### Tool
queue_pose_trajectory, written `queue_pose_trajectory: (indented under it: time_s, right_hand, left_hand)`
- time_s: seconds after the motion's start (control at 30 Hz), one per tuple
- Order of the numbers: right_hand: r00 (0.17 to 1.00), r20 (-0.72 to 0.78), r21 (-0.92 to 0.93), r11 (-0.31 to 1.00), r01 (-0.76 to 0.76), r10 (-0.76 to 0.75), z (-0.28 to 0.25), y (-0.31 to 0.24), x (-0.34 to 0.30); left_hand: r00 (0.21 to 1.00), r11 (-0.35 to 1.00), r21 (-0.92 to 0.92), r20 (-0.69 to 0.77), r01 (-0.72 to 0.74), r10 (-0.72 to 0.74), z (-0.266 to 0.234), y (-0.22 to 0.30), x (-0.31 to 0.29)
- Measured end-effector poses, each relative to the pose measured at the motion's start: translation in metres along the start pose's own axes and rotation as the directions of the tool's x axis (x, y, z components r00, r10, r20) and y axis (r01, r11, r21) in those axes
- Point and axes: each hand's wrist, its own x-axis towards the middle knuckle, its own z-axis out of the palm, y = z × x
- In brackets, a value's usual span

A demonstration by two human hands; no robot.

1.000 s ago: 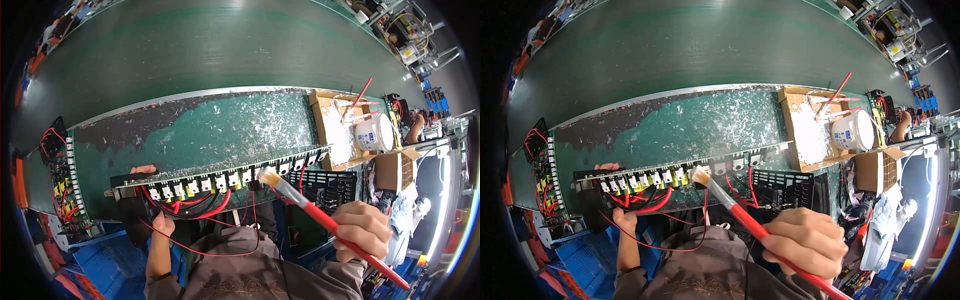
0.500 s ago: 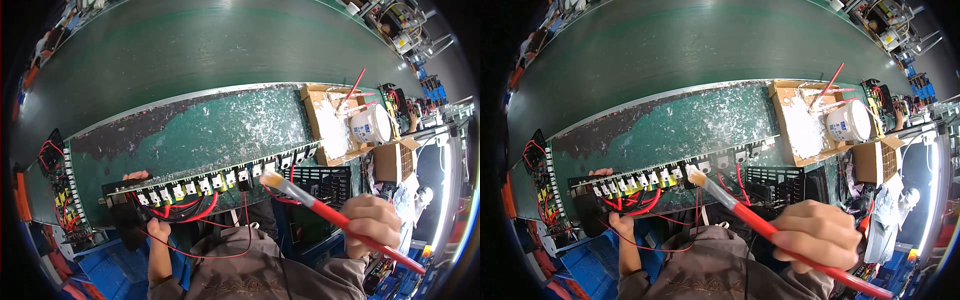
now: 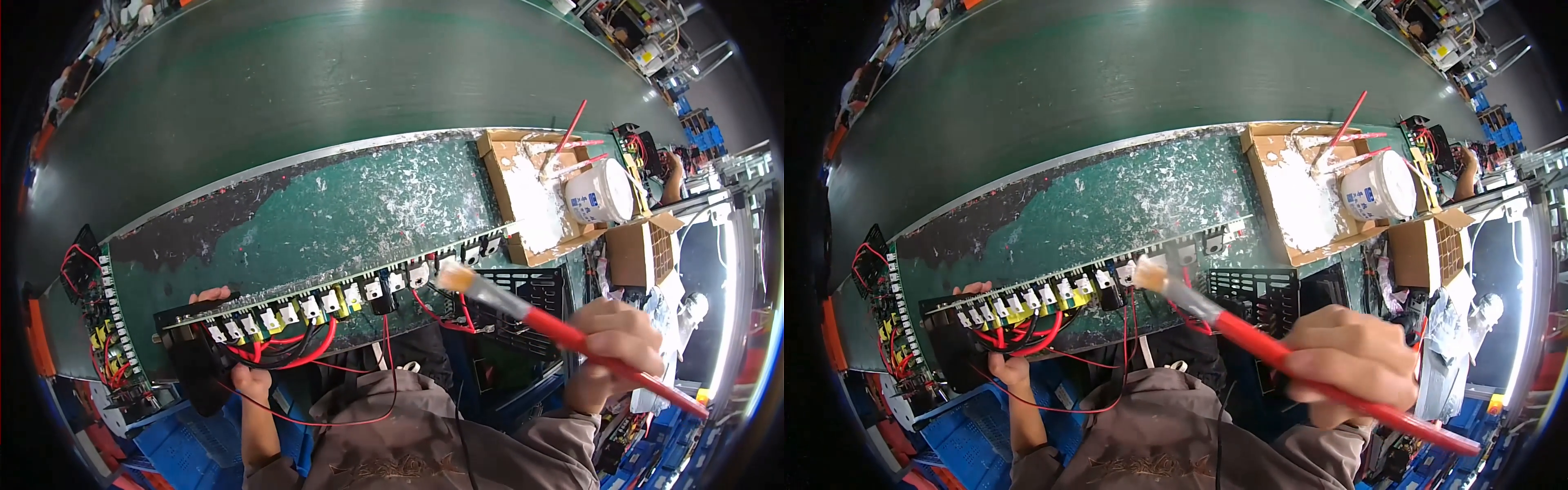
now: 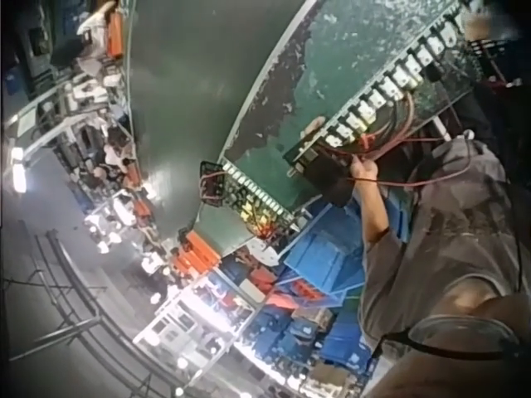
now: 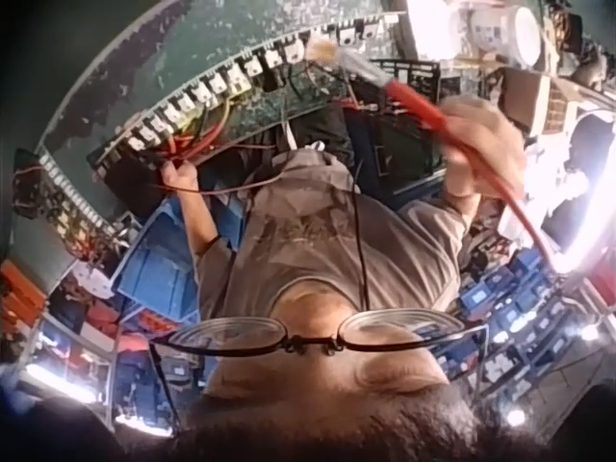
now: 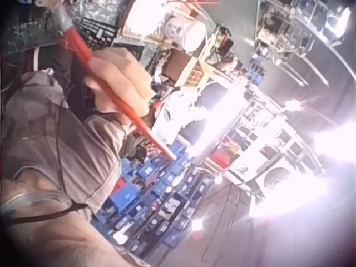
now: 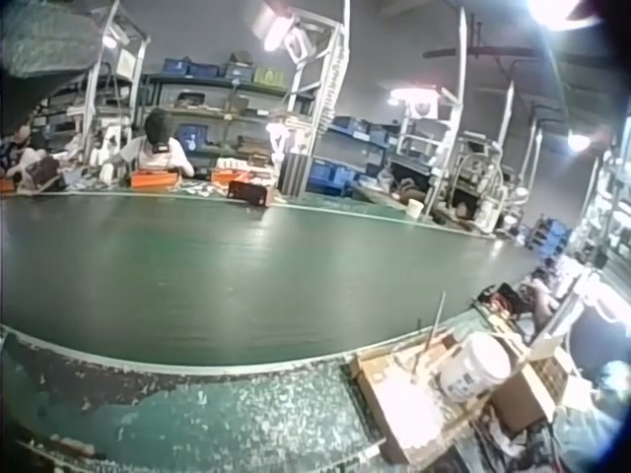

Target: Assembling electronic circuit boards by trimming wires and applying a substance with a brush on a production line.

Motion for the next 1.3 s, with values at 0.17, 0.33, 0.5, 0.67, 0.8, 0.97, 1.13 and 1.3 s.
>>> queue_pose_trajectory:
  time_s: [0.17, 0.33, 0.5, 0.67, 0.8, 0.97, 1.13, 1.3]
  right_hand:
    - [0.993, -0.066, 0.048, 0.995, -0.09, 0.093, -0.009, 0.006, -0.008]
    - [0.988, 0.114, 0.025, 0.994, -0.111, 0.107, -0.008, 0.012, 0.003]
    - [0.994, 0.05, 0.146, 0.983, -0.108, 0.102, -0.02, 0.013, -0.008]
    - [0.989, 0.014, 0.113, 0.982, -0.151, 0.15, -0.03, 0.026, -0.012]
    - [0.986, 0.081, 0.053, 0.987, -0.153, 0.148, -0.025, 0.033, -0.008]
    - [0.989, 0.109, 0.043, 0.993, -0.11, 0.105, -0.029, 0.035, -0.014]
    - [0.959, -0.129, 0.199, 0.954, -0.225, 0.253, -0.04, 0.029, -0.022]
    - [0.974, 0.03, -0.027, 0.974, -0.225, 0.226, -0.04, 0.039, -0.019]
  left_hand:
    - [0.998, 0.999, -0.02, 0.055, -0.035, 0.036, 0.004, -0.002, 0.001]
    - [0.987, 0.995, -0.025, 0.127, -0.101, 0.103, -0.007, -0.008, 0.0]
    - [0.985, 0.99, -0.092, 0.13, -0.106, 0.117, -0.004, -0.004, 0.003]
    - [0.985, 0.984, 0.143, 0.149, -0.104, 0.082, -0.012, -0.013, 0.001]
    - [0.961, 0.834, 0.508, 0.259, -0.216, 0.091, -0.115, -0.087, -0.033]
    - [0.985, 0.912, 0.404, 0.171, -0.074, 0.004, -0.134, -0.105, -0.04]
    - [0.982, 0.948, 0.304, 0.184, -0.096, 0.04, -0.128, -0.104, -0.037]
    - [0.987, 0.834, 0.546, 0.161, -0.083, -0.007, -0.143, -0.107, -0.038]
